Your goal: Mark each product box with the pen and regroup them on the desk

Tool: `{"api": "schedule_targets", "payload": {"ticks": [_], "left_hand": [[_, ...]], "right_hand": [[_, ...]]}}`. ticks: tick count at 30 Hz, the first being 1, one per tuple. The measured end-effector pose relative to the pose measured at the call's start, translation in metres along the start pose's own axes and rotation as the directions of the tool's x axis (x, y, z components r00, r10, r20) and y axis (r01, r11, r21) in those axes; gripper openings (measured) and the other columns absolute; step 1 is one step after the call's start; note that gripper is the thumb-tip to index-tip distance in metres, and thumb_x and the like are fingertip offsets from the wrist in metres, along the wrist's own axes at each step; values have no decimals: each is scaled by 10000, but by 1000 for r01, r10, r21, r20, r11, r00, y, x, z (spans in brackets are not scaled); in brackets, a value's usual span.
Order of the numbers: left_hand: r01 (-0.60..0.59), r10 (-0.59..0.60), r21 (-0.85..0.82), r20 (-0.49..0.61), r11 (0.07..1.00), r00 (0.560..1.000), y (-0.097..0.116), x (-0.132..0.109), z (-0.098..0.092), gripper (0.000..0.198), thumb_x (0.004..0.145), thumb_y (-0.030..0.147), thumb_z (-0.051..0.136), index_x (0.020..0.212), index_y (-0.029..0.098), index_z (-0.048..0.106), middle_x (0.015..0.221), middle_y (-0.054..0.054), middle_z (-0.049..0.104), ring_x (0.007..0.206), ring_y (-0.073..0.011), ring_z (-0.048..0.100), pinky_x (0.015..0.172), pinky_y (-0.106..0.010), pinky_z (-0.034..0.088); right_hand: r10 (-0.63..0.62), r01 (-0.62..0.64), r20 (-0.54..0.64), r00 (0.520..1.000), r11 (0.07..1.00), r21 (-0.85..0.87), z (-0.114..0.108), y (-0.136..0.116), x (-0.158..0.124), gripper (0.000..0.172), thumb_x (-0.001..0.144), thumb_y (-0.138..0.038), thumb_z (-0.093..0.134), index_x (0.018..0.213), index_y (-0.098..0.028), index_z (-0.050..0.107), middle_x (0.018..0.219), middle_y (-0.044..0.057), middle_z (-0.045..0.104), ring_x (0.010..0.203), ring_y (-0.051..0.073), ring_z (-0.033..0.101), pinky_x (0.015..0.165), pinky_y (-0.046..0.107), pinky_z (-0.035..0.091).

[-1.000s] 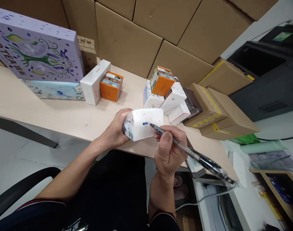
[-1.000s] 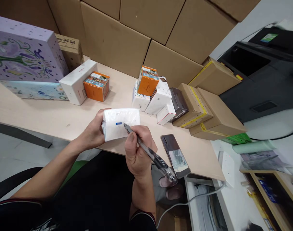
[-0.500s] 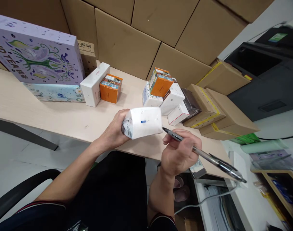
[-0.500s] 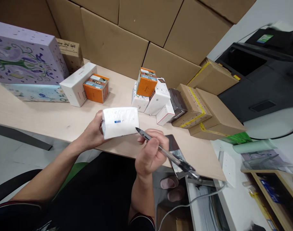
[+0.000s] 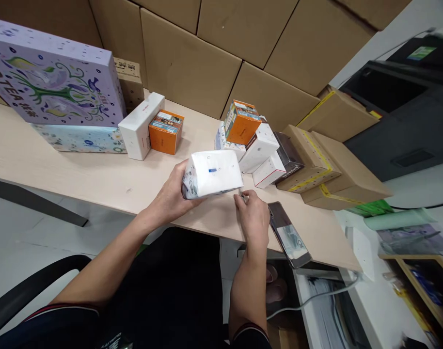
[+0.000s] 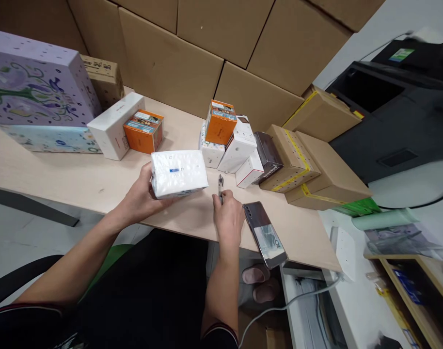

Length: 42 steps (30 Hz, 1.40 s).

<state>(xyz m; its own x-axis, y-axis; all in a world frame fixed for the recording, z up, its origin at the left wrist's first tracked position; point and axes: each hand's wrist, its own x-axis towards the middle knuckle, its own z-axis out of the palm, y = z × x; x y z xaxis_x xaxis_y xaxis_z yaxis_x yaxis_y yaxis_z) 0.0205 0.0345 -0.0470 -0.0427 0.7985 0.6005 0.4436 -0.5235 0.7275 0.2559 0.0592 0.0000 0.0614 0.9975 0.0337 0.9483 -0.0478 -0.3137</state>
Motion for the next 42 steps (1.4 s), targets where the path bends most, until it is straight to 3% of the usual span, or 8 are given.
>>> {"api": "schedule_targets", "payload": {"ticks": [8, 15, 19, 27, 31, 36, 39, 42], "left_hand": [[21, -22, 29, 11, 999, 1000, 1, 0, -2, 961, 774, 452, 900, 1550, 299, 353, 1496, -151, 546, 1362, -370, 597, 1099, -543, 552], [19, -19, 33, 16, 999, 1000, 1, 0, -2, 974, 775, 448, 898, 1554, 288, 335, 1496, -150, 536, 1340, -355, 605, 1083, -510, 562], [35, -37, 45, 32, 998, 999, 1, 1, -2, 980, 777, 460, 892, 1556, 280, 326, 1480, -151, 545, 1322, -353, 617, 1069, -504, 568], [33, -34, 42, 23, 999, 999, 1, 2, -3, 980, 760, 455, 904, 1546, 279, 347, 1444, -141, 560, 1336, -357, 602, 1079, -506, 561], [46, -47, 24, 30, 999, 998, 4, 3, -4, 966, 776, 472, 890, 1546, 265, 345, 1433, -142, 569, 1345, -354, 596, 1095, -511, 552], [40, -41, 25, 51, 999, 998, 8, 4, -4, 952, 792, 452, 882, 1548, 251, 339, 1459, -159, 563, 1336, -349, 606, 1094, -515, 554], [7, -7, -4, 46, 1000, 999, 8, 4, -4, 927, 795, 430, 885, 1542, 262, 362, 1477, -159, 559, 1328, -341, 615, 1090, -504, 565], [-26, 27, -28, 54, 999, 998, 10, 4, -4, 886, 813, 413, 863, 1537, 260, 375, 1483, -159, 553, 1340, -339, 610, 1092, -490, 566]], "right_hand": [[-39, 70, -326, 945, 994, 84, -11, 55, -22, 657, 924, -602, 569, 1344, -110, 686, 1208, 244, 685, 1137, 392, 611, 1007, 567, 453], [141, -139, -38, 989, 989, 41, -37, 134, -45, 879, 824, -663, 646, 1546, -178, 522, 1527, 224, 584, 1392, 437, 505, 1126, 604, 407], [45, -41, -64, 997, 997, 68, -36, 139, -43, 765, 861, -643, 593, 1460, -167, 603, 1406, 193, 689, 1312, 387, 584, 1122, 548, 442], [179, -94, -285, 942, 953, 288, -29, 121, -54, 898, 712, -626, 741, 1458, -143, 614, 1356, 232, 708, 1274, 414, 630, 1119, 612, 449], [350, 61, -301, 887, 558, 828, -33, 98, -68, 755, 699, -529, 765, 1380, -222, 656, 1293, 155, 735, 1128, 339, 716, 1014, 561, 553], [152, 72, -49, 987, -151, 986, -31, 51, -87, 575, 864, -650, 475, 1234, -294, 735, 1117, 132, 774, 927, 309, 743, 741, 502, 627], [-159, -133, 99, 982, -221, 966, -18, 27, -95, 704, 866, -783, 335, 1107, -281, 764, 984, 138, 769, 755, 281, 698, 550, 423, 585], [-471, -273, 147, 870, -210, 939, -6, 4, -100, 868, 839, -865, 197, 1078, -252, 763, 932, 143, 754, 686, 254, 656, 479, 358, 529]]}}
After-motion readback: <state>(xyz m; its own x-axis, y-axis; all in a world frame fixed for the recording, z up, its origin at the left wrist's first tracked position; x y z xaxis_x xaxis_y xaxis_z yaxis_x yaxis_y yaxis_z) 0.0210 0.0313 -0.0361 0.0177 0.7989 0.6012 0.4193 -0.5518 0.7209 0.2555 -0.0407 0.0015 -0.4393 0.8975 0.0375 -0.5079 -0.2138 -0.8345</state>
